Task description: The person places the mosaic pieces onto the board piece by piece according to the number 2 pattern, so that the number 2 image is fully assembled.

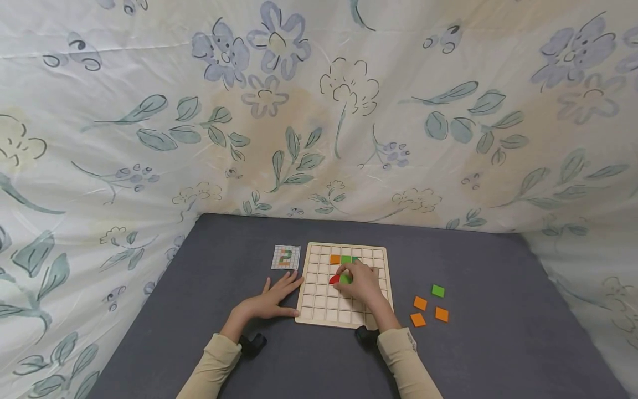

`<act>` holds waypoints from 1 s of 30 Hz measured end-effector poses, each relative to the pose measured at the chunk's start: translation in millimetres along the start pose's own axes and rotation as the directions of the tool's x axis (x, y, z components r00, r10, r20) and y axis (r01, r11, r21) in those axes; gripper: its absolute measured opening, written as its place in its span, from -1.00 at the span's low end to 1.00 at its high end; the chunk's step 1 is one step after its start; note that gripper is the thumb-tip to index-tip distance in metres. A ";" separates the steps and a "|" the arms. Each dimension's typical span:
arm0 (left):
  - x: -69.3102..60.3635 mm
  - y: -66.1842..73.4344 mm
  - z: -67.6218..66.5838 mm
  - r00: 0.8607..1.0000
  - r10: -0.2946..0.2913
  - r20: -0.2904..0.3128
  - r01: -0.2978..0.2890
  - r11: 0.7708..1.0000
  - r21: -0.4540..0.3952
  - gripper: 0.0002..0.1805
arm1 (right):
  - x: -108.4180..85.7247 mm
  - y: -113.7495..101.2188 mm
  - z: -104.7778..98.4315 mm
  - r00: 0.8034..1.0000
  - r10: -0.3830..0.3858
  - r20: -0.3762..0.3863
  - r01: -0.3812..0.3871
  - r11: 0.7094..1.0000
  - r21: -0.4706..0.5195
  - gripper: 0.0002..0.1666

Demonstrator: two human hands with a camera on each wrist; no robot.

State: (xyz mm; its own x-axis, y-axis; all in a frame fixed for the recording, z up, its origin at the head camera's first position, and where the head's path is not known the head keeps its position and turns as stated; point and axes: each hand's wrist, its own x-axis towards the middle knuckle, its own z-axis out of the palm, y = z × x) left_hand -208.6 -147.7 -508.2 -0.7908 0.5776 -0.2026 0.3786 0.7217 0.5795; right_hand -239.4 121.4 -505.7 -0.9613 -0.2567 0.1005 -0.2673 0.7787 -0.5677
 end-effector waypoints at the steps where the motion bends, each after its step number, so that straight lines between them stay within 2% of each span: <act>1: 0.0 0.1 0.2 1.000 0.000 0.002 0.000 1.000 0.002 -0.09 | -0.2 0.5 0.0 1.000 0.000 -0.001 0.000 1.000 -0.001 -0.69; 10: -1.1 1.1 -1.2 1.000 0.002 0.001 -0.002 1.000 0.000 -0.09 | -1.4 3.1 -0.6 1.000 0.000 -0.028 0.000 1.000 0.001 -0.71; 17: -0.6 -1.1 0.8 1.000 -0.001 0.002 0.001 1.000 -0.004 -0.09 | -1.3 2.8 0.5 1.000 0.004 -0.019 -0.004 1.000 -0.006 -0.74; 30: -3.9 1.6 -1.6 1.000 0.011 0.003 -0.011 1.000 -0.007 -0.10 | -6.8 10.0 -4.4 0.999 -0.023 -0.046 0.022 1.000 -0.004 -0.70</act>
State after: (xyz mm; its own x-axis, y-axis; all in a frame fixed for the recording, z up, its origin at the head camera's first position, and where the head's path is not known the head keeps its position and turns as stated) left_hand -205.7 -149.4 -505.2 -0.7850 0.5867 -0.1991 0.3837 0.7126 0.5873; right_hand -235.8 133.4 -508.4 -0.9571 -0.2475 0.1508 -0.2890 0.7752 -0.5618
